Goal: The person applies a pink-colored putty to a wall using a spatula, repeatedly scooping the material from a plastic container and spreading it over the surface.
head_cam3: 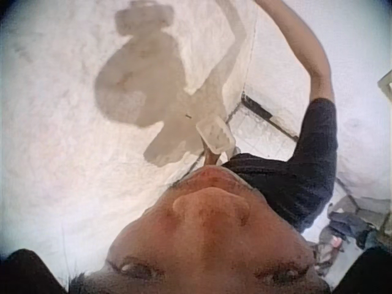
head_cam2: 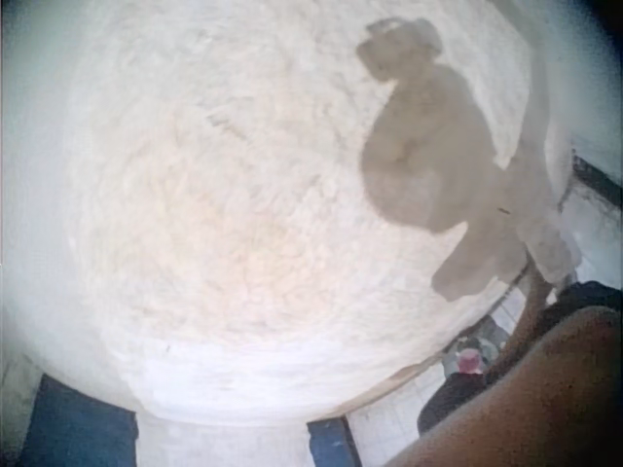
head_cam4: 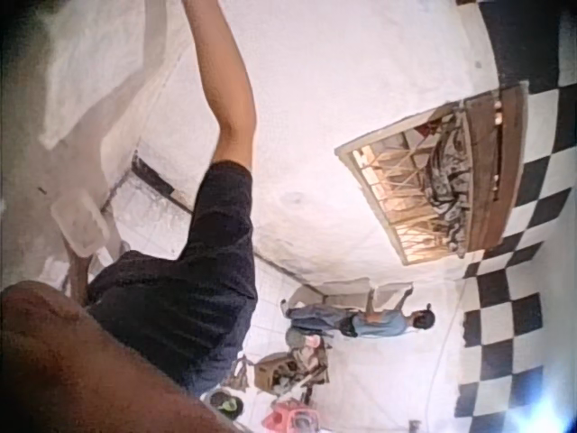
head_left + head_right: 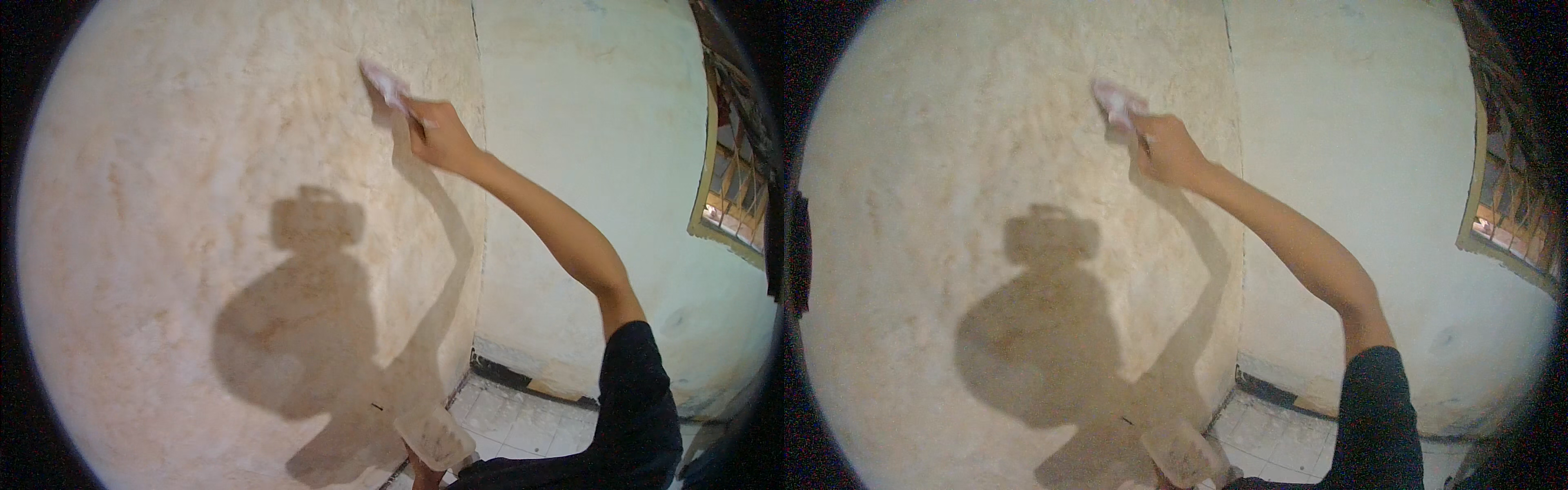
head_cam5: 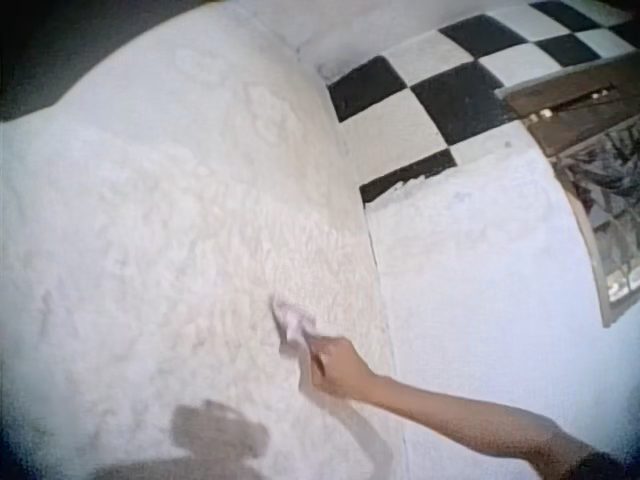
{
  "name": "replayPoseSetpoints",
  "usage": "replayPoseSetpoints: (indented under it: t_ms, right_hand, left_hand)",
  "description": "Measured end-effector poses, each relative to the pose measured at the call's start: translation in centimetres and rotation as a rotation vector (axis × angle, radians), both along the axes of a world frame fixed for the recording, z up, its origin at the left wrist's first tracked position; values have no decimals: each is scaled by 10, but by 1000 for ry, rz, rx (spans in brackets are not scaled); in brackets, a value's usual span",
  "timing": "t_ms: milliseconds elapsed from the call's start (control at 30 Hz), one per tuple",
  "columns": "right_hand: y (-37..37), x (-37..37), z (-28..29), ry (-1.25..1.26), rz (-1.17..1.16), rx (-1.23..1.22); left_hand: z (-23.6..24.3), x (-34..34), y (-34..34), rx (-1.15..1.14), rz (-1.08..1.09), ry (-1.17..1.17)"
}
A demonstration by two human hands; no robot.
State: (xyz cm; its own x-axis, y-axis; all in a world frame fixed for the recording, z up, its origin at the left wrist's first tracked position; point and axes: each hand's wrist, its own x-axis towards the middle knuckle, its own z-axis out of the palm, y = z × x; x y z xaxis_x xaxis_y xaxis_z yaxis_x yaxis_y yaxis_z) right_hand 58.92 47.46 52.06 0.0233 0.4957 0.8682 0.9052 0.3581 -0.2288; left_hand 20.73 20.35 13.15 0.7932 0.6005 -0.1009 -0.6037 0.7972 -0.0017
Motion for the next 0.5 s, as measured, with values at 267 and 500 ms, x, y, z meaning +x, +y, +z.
replayPoseSetpoints:
  t_ms: [267, 500]
  right_hand:
    - [16, 124, 60, 203, -440, 193]
    - [62, 45, 39, -57, -468, 152]
  left_hand:
    - [29, 15, 4, -64, 14, 586]
    - [4, 13, -2, -118, 120, 498]
